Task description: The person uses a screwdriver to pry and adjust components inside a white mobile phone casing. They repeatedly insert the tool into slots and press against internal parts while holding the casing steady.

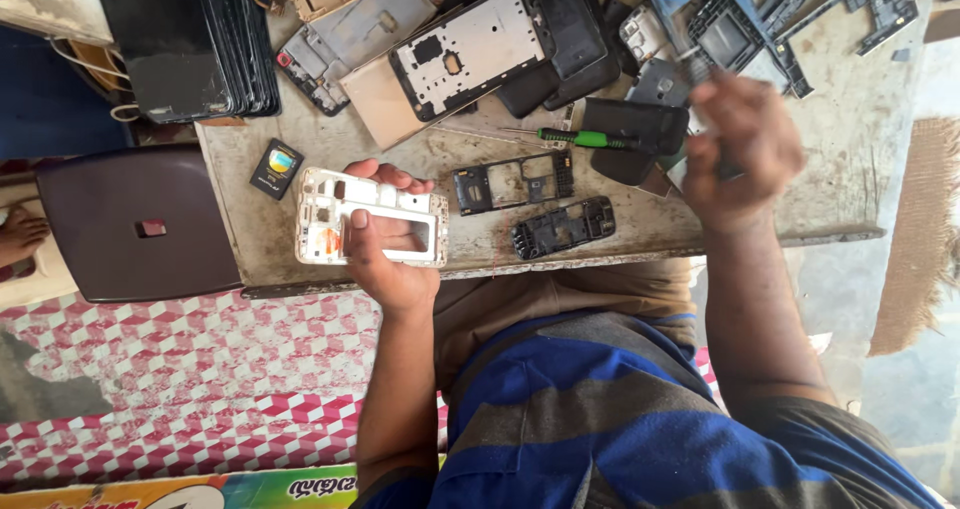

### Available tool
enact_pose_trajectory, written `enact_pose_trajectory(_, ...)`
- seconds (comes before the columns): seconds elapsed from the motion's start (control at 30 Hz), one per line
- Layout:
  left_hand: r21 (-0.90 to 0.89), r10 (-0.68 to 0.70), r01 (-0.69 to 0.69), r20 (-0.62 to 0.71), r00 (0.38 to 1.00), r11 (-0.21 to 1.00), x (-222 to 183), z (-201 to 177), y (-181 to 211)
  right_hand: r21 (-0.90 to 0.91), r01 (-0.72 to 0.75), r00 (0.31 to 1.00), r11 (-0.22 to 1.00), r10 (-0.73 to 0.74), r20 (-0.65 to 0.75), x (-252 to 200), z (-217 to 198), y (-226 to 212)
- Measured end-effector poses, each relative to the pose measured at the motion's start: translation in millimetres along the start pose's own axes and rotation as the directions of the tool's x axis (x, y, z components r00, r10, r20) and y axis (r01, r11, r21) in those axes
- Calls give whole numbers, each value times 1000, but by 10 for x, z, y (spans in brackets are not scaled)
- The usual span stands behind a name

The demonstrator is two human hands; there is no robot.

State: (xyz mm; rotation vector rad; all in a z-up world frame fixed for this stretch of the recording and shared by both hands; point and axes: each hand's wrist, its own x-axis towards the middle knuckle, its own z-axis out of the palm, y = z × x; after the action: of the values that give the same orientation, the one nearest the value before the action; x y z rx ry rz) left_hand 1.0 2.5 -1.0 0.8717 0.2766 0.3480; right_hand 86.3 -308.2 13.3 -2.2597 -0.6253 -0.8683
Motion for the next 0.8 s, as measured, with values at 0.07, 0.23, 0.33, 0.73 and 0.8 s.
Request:
enact_pose_trajectory(0.07,-48,-10,11,16,1000,999,6,-7,-10,36,24,999,999,-24,24,-7,3,-2)
enact_pose_trajectory(0.23,-73,-4,7,43,999,997,13,-31,-1,64,-8,997,998,3,80,-68,65,55)
enact_pose_trajectory(0.33,-71,-11,14,42,999,997,-1,-37,-11,194,-127,990,973,113,82,-157,65,84)
enact_pose_trajectory(0.73,-53,-21,24,51,998,998,2,-29,18,221,58,977,974,-102,189,-198,151,151)
enact_pose_trajectory(0.8,-42,-20,22,52,998,999,4,-24,22,217,113,968,970,-156,195,-232,195,196)
